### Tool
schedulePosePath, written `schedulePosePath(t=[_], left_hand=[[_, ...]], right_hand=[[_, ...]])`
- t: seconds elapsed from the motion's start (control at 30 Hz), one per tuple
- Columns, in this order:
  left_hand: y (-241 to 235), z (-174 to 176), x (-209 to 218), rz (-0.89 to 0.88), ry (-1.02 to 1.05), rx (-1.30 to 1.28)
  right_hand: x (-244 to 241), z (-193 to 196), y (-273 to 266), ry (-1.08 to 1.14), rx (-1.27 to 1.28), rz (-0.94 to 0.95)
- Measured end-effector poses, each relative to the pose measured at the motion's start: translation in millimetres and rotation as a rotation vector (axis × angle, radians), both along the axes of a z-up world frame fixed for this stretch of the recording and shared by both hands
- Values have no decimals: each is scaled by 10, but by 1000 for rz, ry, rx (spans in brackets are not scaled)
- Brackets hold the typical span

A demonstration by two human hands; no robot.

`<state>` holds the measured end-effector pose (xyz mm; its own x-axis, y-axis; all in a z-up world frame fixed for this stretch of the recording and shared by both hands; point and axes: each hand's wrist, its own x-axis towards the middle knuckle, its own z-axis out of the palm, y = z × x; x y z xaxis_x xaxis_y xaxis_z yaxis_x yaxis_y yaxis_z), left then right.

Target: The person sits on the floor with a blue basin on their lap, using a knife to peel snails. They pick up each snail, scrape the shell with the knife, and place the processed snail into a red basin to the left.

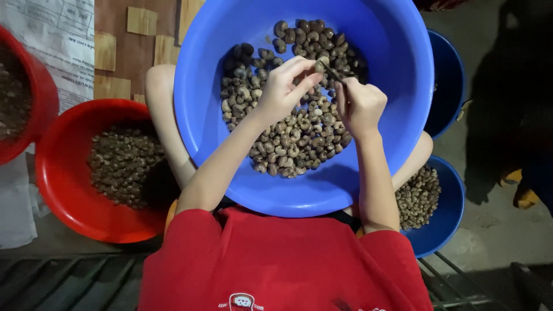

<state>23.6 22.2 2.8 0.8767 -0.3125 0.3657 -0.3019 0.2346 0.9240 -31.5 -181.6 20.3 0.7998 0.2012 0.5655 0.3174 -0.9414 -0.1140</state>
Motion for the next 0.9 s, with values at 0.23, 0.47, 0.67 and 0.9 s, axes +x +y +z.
schedulePosePath(t=[0.23, 0.47, 0.67, 0.9], left_hand=[[141, 360, 0, 36, -49, 181], [117, 191, 61, 84, -127, 178], [89, 108, 36, 158, -426, 347], [51, 232, -175, 88, -227, 381]], right_hand=[[-15, 268, 79, -58, 39, 35], [39, 15, -10, 2, -21, -26], [33, -64, -9, 210, 316, -16], [-2, 25, 206, 537, 1261, 110]])
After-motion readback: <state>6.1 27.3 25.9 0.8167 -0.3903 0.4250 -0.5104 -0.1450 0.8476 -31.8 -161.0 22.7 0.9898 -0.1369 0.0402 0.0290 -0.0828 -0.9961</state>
